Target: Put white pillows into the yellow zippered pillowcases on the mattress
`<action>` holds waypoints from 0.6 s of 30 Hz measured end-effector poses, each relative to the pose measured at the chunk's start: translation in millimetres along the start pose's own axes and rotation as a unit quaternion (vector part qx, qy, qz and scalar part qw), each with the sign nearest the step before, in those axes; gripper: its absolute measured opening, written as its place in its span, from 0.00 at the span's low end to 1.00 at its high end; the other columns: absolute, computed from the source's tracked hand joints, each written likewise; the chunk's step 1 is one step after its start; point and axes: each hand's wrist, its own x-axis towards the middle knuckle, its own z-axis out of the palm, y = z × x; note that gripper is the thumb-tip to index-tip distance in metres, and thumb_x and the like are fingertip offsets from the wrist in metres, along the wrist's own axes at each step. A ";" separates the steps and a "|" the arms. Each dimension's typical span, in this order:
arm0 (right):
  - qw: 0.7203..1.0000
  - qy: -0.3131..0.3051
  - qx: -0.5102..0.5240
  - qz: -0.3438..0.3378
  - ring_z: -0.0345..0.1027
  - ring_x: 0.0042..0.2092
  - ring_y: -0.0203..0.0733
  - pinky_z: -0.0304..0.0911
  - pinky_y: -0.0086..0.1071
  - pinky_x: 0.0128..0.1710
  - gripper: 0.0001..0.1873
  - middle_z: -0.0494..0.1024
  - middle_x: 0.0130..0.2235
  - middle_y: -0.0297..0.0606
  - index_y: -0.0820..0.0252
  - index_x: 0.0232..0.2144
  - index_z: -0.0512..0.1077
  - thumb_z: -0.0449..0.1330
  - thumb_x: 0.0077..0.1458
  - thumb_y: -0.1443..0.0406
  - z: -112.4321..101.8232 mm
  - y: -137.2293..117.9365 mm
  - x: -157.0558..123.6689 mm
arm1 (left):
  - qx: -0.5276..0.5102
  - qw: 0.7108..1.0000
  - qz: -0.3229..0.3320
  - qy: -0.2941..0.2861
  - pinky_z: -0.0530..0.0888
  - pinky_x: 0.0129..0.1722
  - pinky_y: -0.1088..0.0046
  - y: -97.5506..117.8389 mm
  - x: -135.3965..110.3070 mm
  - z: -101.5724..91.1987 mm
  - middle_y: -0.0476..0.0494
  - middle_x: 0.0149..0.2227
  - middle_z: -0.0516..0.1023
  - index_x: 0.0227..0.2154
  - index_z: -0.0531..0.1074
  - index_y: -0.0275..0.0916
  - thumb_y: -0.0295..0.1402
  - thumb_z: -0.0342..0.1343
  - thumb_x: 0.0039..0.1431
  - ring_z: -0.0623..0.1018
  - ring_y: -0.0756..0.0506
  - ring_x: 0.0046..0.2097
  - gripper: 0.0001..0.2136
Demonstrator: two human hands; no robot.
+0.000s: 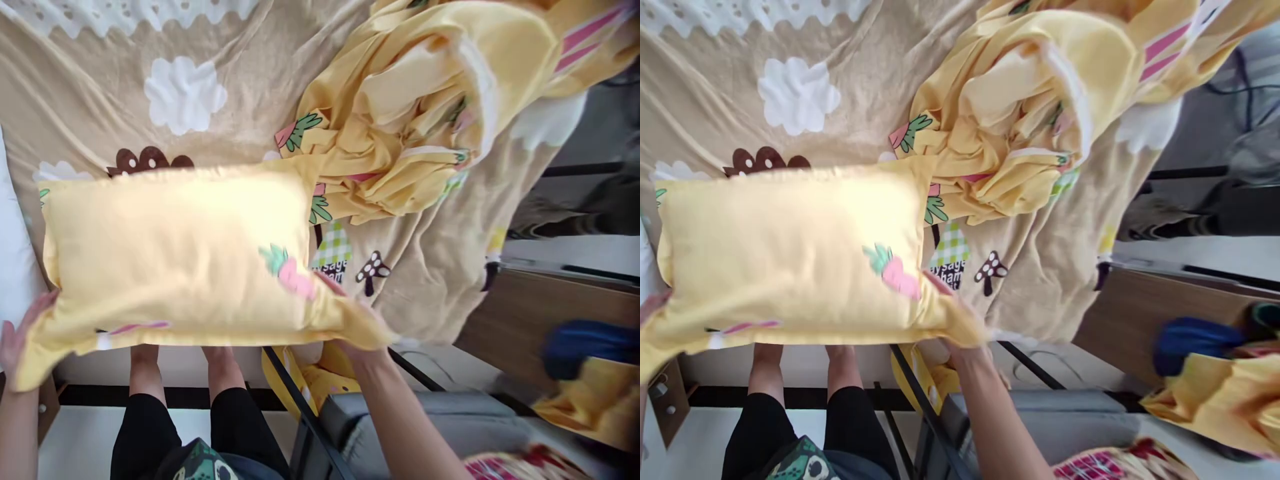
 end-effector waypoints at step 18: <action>0.940 0.035 -0.267 -0.209 0.51 0.68 0.46 0.37 0.52 0.68 0.27 0.63 0.66 0.39 0.55 0.63 0.62 0.42 0.66 0.57 135.4 -132.4 120.2 | 0.464 0.823 0.327 0.030 0.40 0.69 0.48 24.8 97.3 185.5 0.39 0.70 0.52 0.66 0.58 0.40 0.41 0.45 0.66 0.49 0.38 0.71 0.27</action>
